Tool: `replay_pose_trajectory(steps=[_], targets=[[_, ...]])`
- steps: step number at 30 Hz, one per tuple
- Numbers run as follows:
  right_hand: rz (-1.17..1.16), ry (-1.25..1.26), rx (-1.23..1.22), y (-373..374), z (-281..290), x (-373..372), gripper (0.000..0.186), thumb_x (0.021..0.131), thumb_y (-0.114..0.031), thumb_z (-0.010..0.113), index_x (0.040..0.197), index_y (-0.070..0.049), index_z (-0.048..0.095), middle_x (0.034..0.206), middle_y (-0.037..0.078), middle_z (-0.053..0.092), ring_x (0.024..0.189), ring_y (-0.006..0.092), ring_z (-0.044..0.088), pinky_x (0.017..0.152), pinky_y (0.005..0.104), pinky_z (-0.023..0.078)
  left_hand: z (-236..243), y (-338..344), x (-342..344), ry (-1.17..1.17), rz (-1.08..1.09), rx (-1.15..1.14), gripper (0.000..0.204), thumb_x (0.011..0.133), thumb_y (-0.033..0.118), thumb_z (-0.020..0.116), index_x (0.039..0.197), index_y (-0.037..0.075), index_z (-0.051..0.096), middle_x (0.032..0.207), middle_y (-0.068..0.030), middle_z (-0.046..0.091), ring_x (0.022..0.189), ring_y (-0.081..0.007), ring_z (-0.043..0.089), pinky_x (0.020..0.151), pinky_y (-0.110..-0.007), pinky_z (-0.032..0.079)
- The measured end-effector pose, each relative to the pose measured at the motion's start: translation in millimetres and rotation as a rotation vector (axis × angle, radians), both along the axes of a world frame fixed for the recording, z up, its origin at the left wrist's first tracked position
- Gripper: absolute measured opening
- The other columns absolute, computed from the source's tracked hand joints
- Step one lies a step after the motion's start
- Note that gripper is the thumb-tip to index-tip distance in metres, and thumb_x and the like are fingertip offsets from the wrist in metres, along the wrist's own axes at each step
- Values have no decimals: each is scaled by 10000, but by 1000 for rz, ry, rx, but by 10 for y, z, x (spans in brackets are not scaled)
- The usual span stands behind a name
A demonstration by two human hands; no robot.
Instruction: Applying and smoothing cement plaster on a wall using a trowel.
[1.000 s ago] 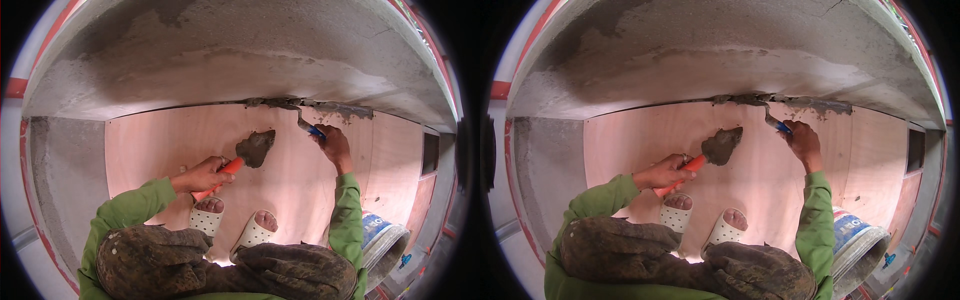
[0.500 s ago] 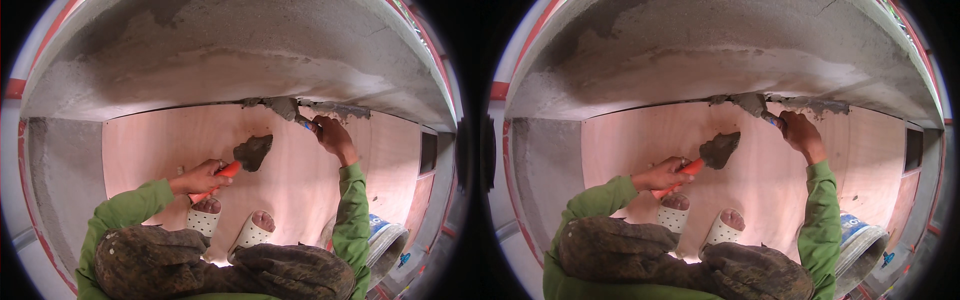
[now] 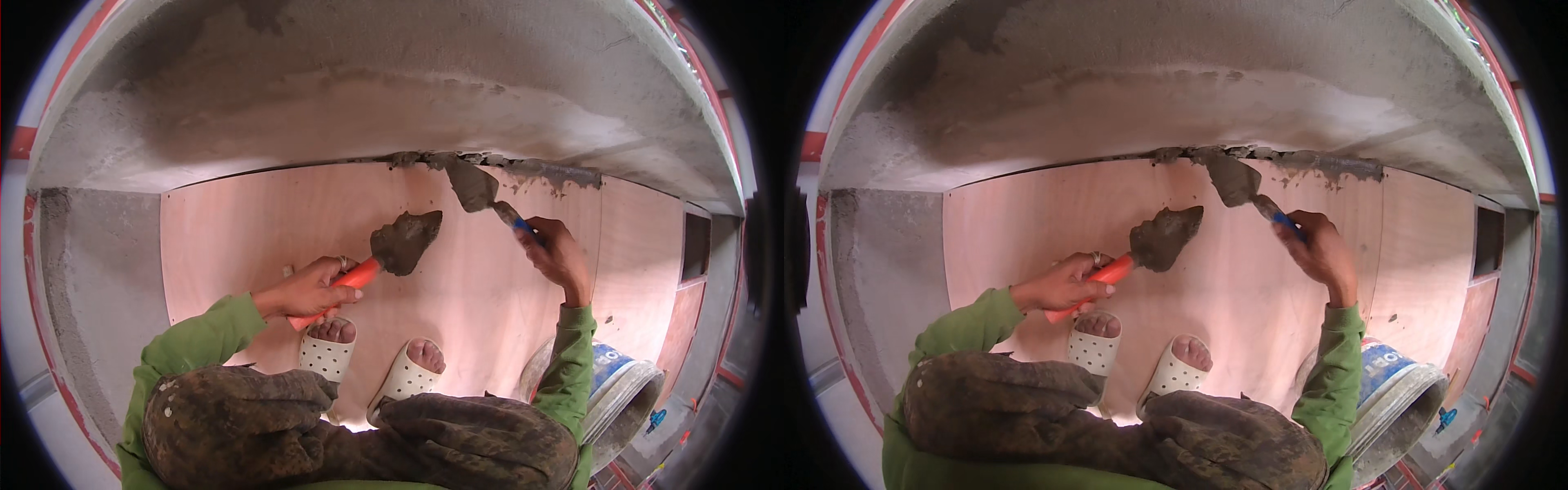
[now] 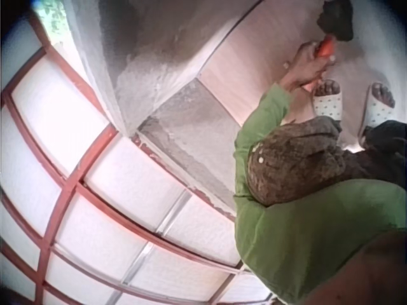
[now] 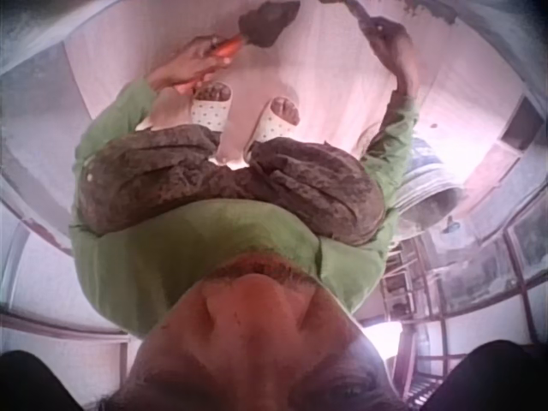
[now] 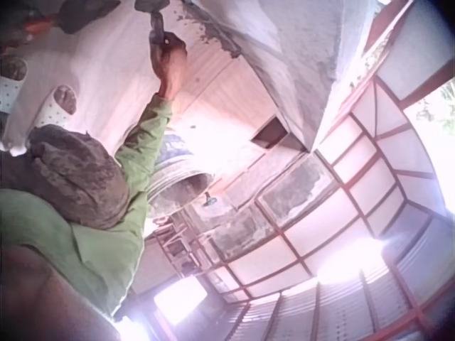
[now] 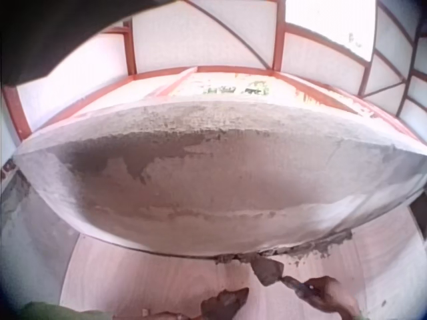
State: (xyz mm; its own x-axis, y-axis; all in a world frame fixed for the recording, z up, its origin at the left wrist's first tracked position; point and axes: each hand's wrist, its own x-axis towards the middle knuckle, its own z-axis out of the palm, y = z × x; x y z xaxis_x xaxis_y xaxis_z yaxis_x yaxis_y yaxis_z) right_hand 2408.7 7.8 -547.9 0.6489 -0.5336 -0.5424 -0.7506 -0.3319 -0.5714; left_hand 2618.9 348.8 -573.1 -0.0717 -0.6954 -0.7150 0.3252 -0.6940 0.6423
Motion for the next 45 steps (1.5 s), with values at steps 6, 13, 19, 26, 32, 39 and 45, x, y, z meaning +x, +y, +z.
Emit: replay_pose_trajectory(steps=[6, 13, 19, 26, 32, 39, 45], targets=[[234, -294, -237, 181, 76, -34, 239, 880, -229, 703, 1018, -35, 682, 719, 145, 624, 626, 309, 583, 609, 389, 464, 36, 12, -19, -114, 53, 44, 486, 953, 168, 620, 1354, -32, 433, 798, -16, 528, 574, -86, 516, 521, -277, 466], [177, -357, -402, 454, -360, -25, 382, 834, -159, 732, 1202, -100, 646, 972, 159, 645, 803, 374, 655, 672, 455, 506, -41, 140, 197, -144, 108, 95, 468, 944, 195, 653, 1304, -28, 453, 833, -39, 554, 577, -99, 536, 512, -281, 478], [243, -347, -539, 721, -795, -18, 411, 854, -108, 707, 1260, -101, 644, 995, 158, 631, 779, 355, 668, 681, 442, 544, -109, 383, 61, -24, 31, 106, 534, 951, 175, 636, 1395, -22, 414, 843, -25, 562, 572, -78, 526, 502, -266, 469], [246, -254, -466, 750, -1107, 0, 387, 887, -205, 680, 1272, -196, 640, 1020, 89, 612, 844, 323, 656, 746, 470, 529, -117, 403, -6, 52, 10, 18, 524, 956, 157, 619, 1395, -40, 412, 796, -8, 558, 540, -56, 508, 475, -245, 452], [349, -322, -508, 530, -1111, 159, 388, 900, -204, 661, 1286, -191, 620, 1014, 115, 617, 836, 350, 657, 726, 464, 537, -112, 358, -9, 54, 21, -3, 510, 959, 143, 608, 1391, -45, 413, 769, -1, 552, 527, -52, 504, 463, -245, 451], [359, -370, -400, 411, -955, 416, 340, 889, -158, 675, 1224, -105, 654, 949, 166, 639, 834, 370, 647, 742, 456, 527, -103, 379, -9, 72, 37, 29, 519, 958, 143, 615, 1397, -42, 409, 753, -5, 551, 526, -57, 512, 457, -247, 459], [467, -301, -358, 133, -694, 684, 284, 888, -189, 686, 1170, -148, 693, 946, 154, 670, 877, 363, 653, 769, 460, 530, -92, 372, 11, 44, 83, 30, 536, 956, 153, 634, 1403, -36, 407, 800, -15, 571, 524, -62, 519, 450, -253, 470]])
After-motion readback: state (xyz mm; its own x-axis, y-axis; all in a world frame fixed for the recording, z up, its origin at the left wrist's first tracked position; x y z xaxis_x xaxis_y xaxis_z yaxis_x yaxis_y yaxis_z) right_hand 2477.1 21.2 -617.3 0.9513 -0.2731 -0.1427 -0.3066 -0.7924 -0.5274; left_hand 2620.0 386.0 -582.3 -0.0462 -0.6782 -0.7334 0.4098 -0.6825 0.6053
